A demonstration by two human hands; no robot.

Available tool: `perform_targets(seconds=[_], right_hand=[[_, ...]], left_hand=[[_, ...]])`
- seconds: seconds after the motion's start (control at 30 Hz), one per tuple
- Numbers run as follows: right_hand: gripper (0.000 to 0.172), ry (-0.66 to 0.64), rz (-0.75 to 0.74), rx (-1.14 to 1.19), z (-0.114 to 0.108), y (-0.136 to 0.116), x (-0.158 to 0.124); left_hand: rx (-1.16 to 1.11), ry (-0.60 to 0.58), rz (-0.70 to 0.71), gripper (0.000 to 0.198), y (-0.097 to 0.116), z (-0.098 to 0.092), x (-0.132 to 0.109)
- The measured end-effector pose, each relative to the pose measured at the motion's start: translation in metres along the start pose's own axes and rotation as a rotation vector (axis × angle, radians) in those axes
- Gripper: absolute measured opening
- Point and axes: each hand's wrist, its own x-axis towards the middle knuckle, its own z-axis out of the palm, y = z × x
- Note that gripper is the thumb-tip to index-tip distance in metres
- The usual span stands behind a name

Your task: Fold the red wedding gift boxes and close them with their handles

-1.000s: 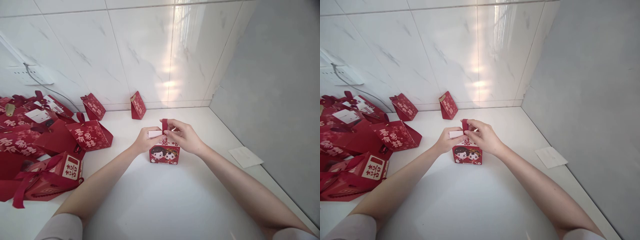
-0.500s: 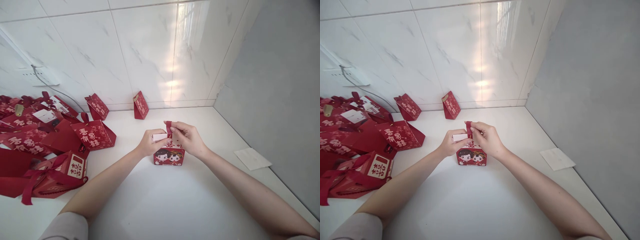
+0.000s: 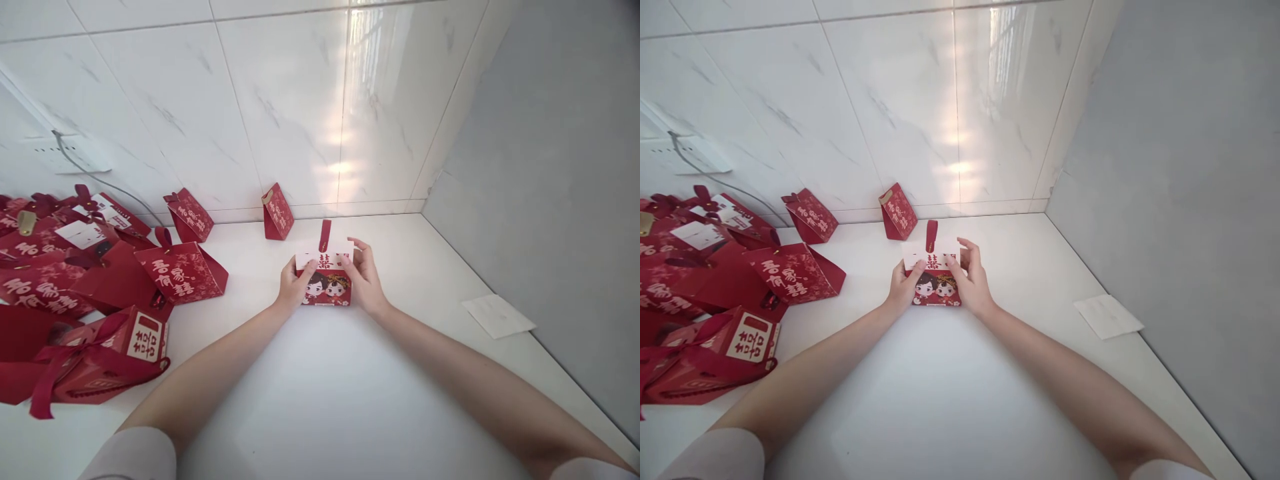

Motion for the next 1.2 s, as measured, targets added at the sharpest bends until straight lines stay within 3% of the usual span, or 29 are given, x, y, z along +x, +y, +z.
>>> perform_targets(seconds=[0.13,0.3,0.47,0.57,0.7,0.8,1.2], right_hand=[[0.050,-0.213,0.175,-0.100,-0.006,0.028,0.003],[0.054,-0.381,0.198,-0.070,-0.024,0.034,0.016],[0.054,-0.330,0.243,-0.053,-0.031,0.038,0.020],[0.058,-0.379,0.219,-0.017,-0.030,0.035,0.018],[0.085,-0.487,0.146,0.013,-0.028,0.026,0.014],[0.099,-0.486,0.102,-0.066,-0.027,0.024,0.014],[0.085,-0.467,0.144,-0.157,-0.030,0.029,0.016]], left_hand=[[-0.175,-0.086,-0.164,0.054,-0.007,-0.005,0.011],[-0.369,-0.162,-0.287,0.060,-0.006,-0.006,0.017],[-0.339,-0.165,-0.315,0.059,-0.015,-0.006,0.020],[-0.262,-0.147,-0.271,0.062,-0.020,-0.009,0.020],[-0.104,0.017,-0.096,0.053,-0.018,-0.013,0.018],[-0.053,0.116,-0.004,0.048,-0.015,-0.014,0.018],[-0.178,0.074,-0.170,0.057,-0.019,-0.013,0.024]])
